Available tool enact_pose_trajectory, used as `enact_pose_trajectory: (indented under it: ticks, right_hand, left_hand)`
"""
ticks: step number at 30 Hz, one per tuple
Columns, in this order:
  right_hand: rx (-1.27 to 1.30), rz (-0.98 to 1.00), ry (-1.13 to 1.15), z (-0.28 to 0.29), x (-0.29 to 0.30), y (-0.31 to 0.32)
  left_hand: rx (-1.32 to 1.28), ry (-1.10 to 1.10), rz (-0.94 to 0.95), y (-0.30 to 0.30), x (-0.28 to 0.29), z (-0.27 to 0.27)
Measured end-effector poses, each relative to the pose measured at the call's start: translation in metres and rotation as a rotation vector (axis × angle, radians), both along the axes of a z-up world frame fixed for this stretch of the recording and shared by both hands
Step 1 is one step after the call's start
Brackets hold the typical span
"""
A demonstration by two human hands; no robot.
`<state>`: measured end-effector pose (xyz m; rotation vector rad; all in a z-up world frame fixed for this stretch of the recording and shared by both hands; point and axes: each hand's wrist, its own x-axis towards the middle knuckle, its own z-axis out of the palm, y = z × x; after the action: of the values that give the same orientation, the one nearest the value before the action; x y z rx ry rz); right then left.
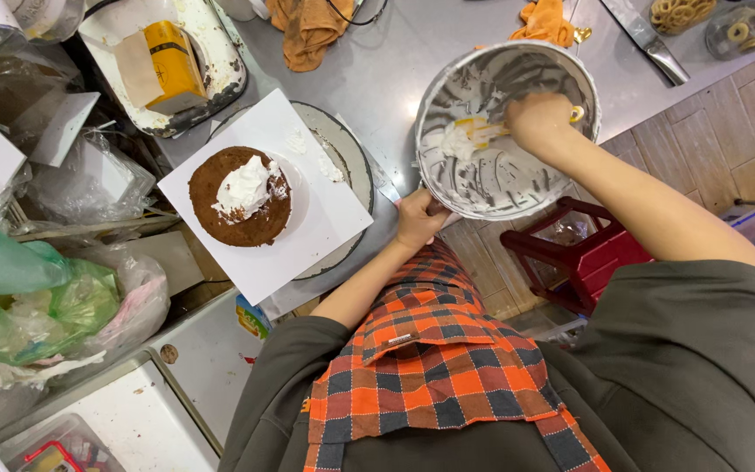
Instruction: The person assembles a layered cake by spreading white frosting on a cake layer and smoothing it with a spatula. They then place a second chocolate cake layer on top and continue to spread and smooth frosting over the top and sides of the cake.
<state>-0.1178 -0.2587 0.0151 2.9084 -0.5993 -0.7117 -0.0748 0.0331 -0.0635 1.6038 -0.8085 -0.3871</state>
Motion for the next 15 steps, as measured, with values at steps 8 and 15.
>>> enact_pose_trajectory:
  ticks: [8,15]
  right_hand:
    - [0.397,-0.112,-0.166,0.026,0.014,0.006]
    - [0.685,-0.283,-0.126,0.075,0.016,0.002]
  left_hand:
    - [-0.042,0.001,0.063,0.002,0.003,-0.011]
    - [-0.029,0.012,0.166,-0.004,-0.005,-0.01]
